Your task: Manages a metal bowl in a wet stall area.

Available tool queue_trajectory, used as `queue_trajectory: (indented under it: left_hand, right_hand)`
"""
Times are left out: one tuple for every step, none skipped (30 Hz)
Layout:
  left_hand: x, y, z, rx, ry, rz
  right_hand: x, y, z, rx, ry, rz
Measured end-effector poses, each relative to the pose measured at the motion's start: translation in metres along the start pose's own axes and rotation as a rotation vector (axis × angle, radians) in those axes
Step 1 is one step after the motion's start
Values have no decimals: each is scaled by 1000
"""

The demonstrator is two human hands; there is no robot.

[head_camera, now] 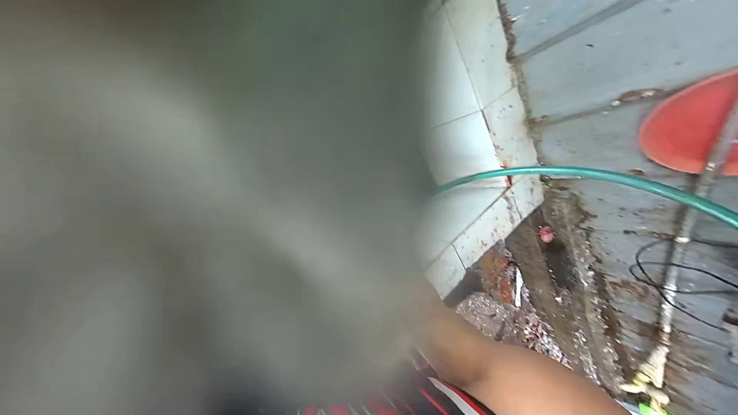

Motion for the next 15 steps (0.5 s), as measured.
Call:
queue_trajectory:
  left_hand:
    - [2,-3,-5,4,27,-9]
    - [10,-3,1,-15,94,-36]
    - [17,-4,6,-61,189,-57]
    - [26,-3,9,-101,259,-92]
    - [25,-4,-1,-125,248,-84]
    - [19,-6,-15,-123,229,-72]
    - [16,-5,-25,-126,226,-63]
    - [21,-2,-24,-122,244,-70]
    - [27,1,-18,-115,284,-92]
    - [28,3,-14,-122,310,-110]
    - [30,5,-10,-141,328,-128]
    - [27,5,-9,-158,352,-123]
    - [27,11,-3,-165,397,-168]
    - [30,19,5,-185,430,-251]
    - [22,12,1,-174,359,-148]
  right_hand:
    - [-10,-6,2,50,0,11]
    - [-12,-12,-4,112,-17,29]
    - [-21,-17,-5,179,-32,34]
    - [-38,-22,0,244,-45,24]
    - [-53,-26,3,291,-54,8]
    - [-58,-32,0,327,-73,2]
    - [-45,-38,-13,362,-112,21]
    - [-16,-39,-32,415,-157,54]
    - [20,-34,-53,500,-174,90]
    - [45,-29,-66,567,-161,109]
    - [53,-25,-70,592,-156,128]
    - [51,-21,-70,604,-163,162]
    - [42,-19,-69,617,-176,196]
    - [29,-19,-68,628,-189,221]
    - [15,-18,-68,636,-201,239]
Point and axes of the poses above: each hand's wrist, its own x-axis towards the middle knuckle, its own y-axis out of the palm, z = x × y, the point moved 1 cm from there along x, towards the middle knuckle, and after that the axes turned 13 degrees about -z, right-handed, at the moved point
